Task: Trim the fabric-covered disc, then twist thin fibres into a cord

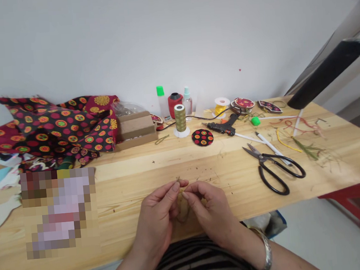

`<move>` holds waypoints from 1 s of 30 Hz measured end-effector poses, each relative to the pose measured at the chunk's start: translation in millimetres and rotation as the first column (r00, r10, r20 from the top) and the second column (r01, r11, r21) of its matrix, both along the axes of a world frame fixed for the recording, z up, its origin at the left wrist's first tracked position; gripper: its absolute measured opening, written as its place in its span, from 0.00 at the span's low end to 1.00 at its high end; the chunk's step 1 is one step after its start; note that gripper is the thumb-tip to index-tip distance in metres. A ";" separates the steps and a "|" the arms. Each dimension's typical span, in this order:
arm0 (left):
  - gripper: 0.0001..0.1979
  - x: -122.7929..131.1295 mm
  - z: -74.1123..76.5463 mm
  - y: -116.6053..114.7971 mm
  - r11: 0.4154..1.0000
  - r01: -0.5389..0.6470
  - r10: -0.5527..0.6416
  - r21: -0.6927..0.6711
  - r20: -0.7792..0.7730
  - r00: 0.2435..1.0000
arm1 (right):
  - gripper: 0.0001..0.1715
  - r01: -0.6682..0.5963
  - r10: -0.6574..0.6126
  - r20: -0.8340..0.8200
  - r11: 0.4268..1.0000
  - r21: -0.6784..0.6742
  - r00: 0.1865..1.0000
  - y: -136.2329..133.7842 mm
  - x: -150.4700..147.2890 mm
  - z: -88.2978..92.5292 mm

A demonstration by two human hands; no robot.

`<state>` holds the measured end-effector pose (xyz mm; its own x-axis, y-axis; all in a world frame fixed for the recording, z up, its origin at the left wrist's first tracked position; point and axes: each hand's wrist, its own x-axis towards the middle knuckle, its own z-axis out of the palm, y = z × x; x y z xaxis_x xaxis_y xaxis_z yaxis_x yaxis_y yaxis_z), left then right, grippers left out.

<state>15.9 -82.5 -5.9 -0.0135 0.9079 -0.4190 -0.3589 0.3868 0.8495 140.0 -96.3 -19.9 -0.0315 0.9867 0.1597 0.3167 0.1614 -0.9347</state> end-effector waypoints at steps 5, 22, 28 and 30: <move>0.13 0.6 -1.7 0.8 1.000 0.011 -0.010 -0.018 0.015 1.000 | 0.06 0.001 -0.001 -0.001 1.000 0.010 1.000 -0.2 -0.4 0.3; 0.12 2.8 3.5 0.9 1.000 0.006 -0.006 -0.004 -0.047 0.999 | 0.08 0.097 -0.102 0.031 0.987 0.130 0.994 7.4 17.0 2.2; 0.12 2.2 -0.8 1.2 0.999 0.039 -0.039 -0.009 -0.018 0.999 | 0.05 0.061 -0.056 -0.031 0.983 0.174 0.998 10.1 17.6 5.8; 0.12 2.1 -1.5 1.2 0.999 0.045 -0.045 -0.010 -0.017 0.999 | 0.05 0.037 -0.034 -0.016 0.982 0.188 0.999 9.7 16.9 7.3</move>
